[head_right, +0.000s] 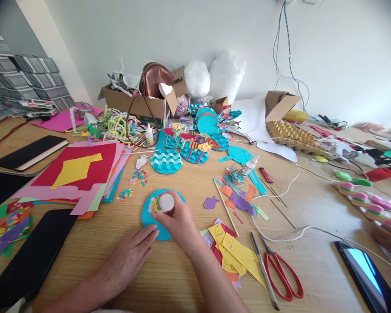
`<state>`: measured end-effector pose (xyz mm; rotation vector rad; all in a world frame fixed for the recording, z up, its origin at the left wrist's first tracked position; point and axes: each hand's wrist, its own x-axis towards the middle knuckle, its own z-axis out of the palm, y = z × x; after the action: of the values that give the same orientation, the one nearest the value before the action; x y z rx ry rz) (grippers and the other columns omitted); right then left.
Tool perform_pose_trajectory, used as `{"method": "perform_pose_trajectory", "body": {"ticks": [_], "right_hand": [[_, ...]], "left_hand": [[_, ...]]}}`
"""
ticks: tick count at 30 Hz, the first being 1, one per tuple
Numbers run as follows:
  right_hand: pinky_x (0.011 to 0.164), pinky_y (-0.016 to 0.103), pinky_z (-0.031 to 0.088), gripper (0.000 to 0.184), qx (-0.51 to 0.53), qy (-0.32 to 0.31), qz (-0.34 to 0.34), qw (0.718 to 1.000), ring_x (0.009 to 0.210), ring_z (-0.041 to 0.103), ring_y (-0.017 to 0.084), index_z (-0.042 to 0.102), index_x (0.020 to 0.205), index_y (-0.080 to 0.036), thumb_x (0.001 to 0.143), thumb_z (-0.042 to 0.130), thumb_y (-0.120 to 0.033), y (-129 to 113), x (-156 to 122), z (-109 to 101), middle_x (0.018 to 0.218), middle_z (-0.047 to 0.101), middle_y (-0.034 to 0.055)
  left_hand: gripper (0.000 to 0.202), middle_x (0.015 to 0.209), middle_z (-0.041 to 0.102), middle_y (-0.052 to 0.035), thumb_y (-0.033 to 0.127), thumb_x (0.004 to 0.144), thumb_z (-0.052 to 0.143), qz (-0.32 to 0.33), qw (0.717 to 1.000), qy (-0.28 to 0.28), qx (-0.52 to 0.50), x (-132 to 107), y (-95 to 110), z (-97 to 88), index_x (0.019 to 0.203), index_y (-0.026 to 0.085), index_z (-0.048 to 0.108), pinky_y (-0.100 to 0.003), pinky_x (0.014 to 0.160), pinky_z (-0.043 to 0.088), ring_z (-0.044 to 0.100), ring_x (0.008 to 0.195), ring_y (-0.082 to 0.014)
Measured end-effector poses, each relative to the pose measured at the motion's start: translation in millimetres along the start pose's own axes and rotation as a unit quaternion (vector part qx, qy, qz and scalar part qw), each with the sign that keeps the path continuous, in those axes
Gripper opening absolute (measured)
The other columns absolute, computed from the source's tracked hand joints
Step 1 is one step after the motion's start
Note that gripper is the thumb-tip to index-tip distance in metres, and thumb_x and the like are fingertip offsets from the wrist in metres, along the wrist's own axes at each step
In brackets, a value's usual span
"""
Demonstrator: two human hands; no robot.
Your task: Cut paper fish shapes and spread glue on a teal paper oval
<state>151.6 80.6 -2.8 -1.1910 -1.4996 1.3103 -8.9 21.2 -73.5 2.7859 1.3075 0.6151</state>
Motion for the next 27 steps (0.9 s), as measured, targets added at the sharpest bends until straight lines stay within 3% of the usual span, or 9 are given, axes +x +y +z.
{"method": "perform_pose_trajectory", "body": {"ticks": [10, 27], "right_hand": [[0.051, 0.021, 0.034, 0.023, -0.16, -0.017, -0.047, 0.986, 0.057, 0.045, 0.011, 0.05, 0.077, -0.018, 0.073, 0.064, -0.036, -0.5, 2.6, 9.0, 0.065, 0.053, -0.0027], [0.048, 0.018, 0.029, 0.023, -0.203, -0.02, -0.083, 0.975, 0.054, 0.04, 0.009, 0.048, 0.071, -0.019, 0.072, 0.066, -0.033, -0.3, 9.0, 15.1, 0.059, 0.045, -0.0063]], "left_hand": [[0.034, 0.116, 0.062, -0.0106, 0.008, 0.083, 0.039, -0.017, 0.999, -0.028, 0.019, -0.1, 5.0, -0.4, 0.114, 0.012, 0.052, -0.038, 0.081, 0.054, 0.062, 0.094, -0.0224], [0.033, 0.115, 0.062, -0.0127, 0.008, 0.082, 0.038, -0.026, 0.999, -0.035, 0.024, 1.5, 7.1, -1.3, 0.111, 0.011, 0.054, -0.041, 0.078, 0.054, 0.062, 0.094, -0.0244]]}}
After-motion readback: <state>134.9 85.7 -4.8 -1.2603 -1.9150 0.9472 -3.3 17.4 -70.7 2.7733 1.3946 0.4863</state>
